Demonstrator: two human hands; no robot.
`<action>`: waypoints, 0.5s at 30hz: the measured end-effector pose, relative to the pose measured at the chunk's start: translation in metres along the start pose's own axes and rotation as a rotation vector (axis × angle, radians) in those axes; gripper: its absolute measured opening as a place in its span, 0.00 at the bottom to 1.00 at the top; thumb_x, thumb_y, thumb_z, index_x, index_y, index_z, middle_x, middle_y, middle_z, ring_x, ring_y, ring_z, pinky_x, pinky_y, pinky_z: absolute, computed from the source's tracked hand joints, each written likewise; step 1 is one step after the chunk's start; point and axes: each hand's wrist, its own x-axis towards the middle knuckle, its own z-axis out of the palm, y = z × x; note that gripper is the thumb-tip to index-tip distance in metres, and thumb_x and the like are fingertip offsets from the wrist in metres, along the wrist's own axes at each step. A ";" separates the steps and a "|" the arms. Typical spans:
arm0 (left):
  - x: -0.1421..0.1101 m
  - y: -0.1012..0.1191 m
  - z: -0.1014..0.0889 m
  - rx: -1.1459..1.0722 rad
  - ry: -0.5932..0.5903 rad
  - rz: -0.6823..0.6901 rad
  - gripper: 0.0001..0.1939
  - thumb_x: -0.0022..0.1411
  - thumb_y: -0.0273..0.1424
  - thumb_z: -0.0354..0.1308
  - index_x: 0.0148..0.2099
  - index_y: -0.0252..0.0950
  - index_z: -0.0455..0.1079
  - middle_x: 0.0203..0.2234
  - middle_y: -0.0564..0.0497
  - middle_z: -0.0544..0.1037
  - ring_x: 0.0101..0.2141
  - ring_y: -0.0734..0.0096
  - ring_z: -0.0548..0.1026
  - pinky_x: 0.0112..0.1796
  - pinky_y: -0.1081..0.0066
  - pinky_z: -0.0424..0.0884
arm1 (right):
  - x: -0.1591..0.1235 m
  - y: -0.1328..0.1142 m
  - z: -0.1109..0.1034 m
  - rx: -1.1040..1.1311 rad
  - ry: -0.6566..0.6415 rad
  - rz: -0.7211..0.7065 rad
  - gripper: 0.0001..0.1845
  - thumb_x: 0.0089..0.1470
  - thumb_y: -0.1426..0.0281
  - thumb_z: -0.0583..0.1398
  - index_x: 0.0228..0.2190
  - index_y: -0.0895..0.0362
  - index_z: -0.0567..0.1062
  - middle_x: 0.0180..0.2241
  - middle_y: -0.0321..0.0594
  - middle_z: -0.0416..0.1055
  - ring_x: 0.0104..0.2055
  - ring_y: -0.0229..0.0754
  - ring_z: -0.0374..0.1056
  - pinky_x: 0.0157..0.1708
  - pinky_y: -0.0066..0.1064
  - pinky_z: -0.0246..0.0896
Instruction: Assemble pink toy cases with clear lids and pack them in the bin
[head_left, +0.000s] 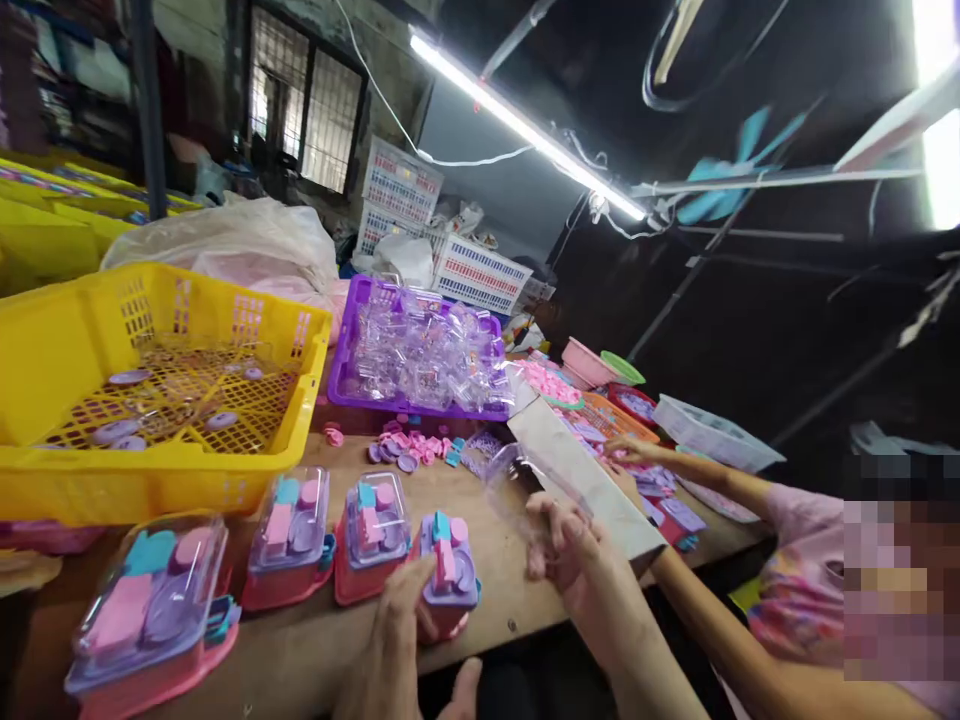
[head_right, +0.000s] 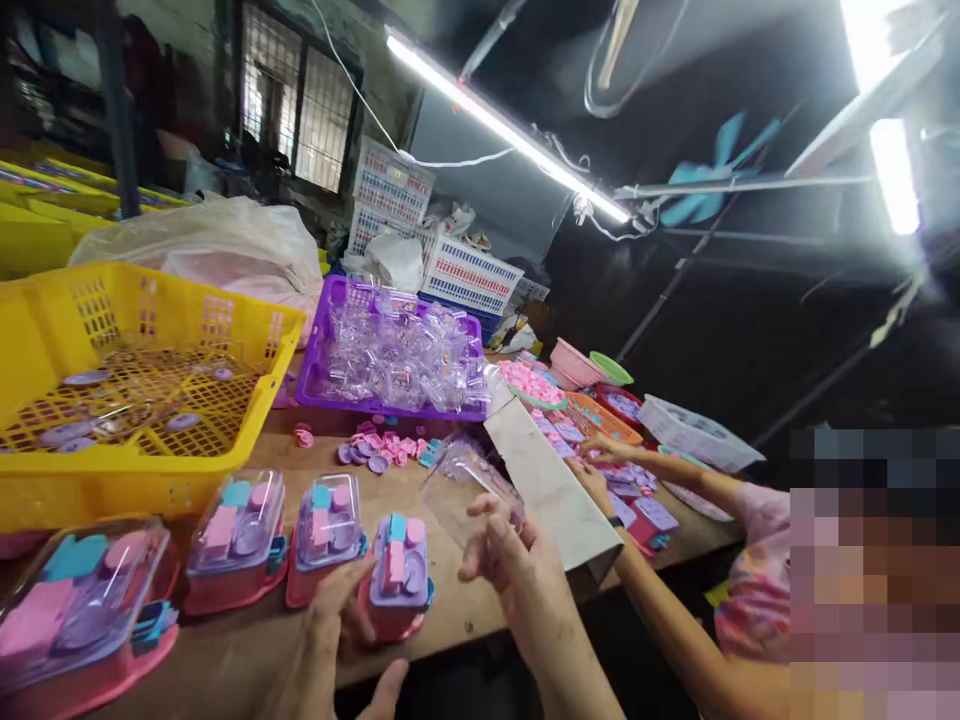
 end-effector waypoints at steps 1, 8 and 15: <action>0.004 0.013 -0.007 -0.042 -0.023 0.031 0.42 0.73 0.39 0.64 0.81 0.48 0.50 0.69 0.36 0.68 0.46 0.58 0.83 0.50 0.55 0.86 | -0.017 0.011 0.004 0.074 -0.031 0.053 0.33 0.55 0.42 0.75 0.26 0.55 0.70 0.41 0.42 0.76 0.23 0.34 0.68 0.25 0.31 0.70; 0.019 0.059 -0.024 -0.501 -0.327 -0.251 0.36 0.84 0.50 0.48 0.83 0.46 0.40 0.59 0.41 0.76 0.59 0.56 0.78 0.65 0.50 0.74 | -0.086 0.048 0.008 0.179 -0.364 0.355 0.31 0.60 0.41 0.73 0.43 0.57 0.81 0.42 0.46 0.78 0.30 0.40 0.78 0.24 0.26 0.74; 0.011 0.069 -0.023 -0.480 -0.378 -0.352 0.29 0.84 0.50 0.49 0.77 0.44 0.56 0.45 0.48 0.76 0.46 0.64 0.76 0.54 0.62 0.76 | -0.082 0.045 -0.006 -0.430 -0.262 -0.173 0.66 0.51 0.57 0.82 0.77 0.28 0.51 0.77 0.45 0.51 0.71 0.63 0.67 0.66 0.56 0.74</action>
